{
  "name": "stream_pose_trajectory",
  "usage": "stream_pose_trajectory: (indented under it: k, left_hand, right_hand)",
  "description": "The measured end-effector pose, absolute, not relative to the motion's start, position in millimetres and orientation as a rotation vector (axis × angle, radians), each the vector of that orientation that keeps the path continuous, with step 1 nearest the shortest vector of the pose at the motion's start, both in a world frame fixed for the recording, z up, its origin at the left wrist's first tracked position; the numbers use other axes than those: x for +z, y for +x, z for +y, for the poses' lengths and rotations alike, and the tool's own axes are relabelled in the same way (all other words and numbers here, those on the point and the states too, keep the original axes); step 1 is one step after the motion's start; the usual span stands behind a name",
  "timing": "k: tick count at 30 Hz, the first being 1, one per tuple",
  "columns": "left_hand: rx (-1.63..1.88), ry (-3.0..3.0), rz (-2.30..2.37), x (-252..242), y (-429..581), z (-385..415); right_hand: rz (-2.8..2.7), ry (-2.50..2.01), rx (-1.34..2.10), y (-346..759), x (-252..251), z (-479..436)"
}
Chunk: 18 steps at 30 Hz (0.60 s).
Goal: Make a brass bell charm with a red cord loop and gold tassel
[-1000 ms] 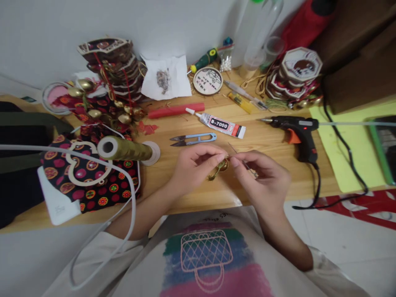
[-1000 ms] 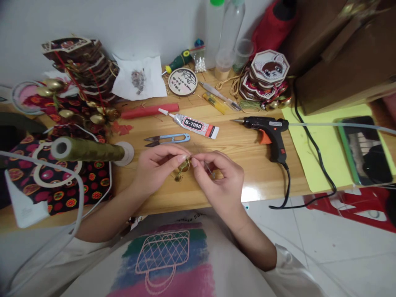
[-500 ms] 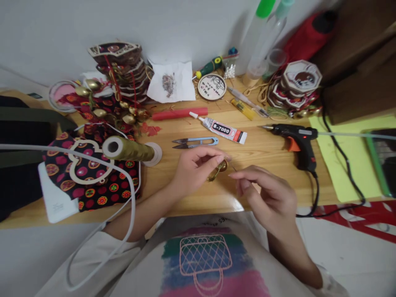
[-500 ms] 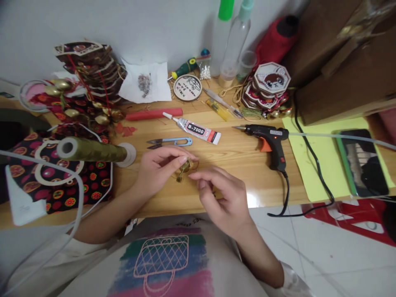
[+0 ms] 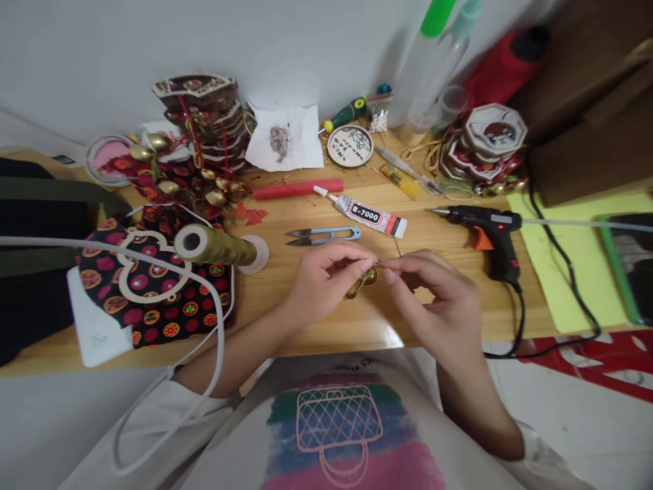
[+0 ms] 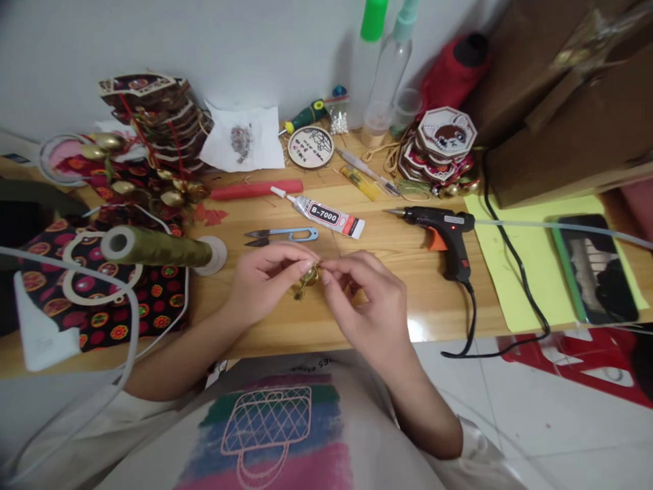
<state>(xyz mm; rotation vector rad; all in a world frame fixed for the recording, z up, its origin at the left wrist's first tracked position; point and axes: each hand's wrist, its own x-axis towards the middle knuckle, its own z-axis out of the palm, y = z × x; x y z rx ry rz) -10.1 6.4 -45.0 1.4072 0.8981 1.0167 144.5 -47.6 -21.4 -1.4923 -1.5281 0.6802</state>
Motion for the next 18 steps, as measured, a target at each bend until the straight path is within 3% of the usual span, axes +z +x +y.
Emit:
stream_pose_trajectory:
  k: [18]
  left_hand:
    - [0.94,1.51,0.892,-42.6,-10.9,6.0]
  right_hand:
    - [-1.533,-1.544,0.795,150.8,-20.6,-39.3]
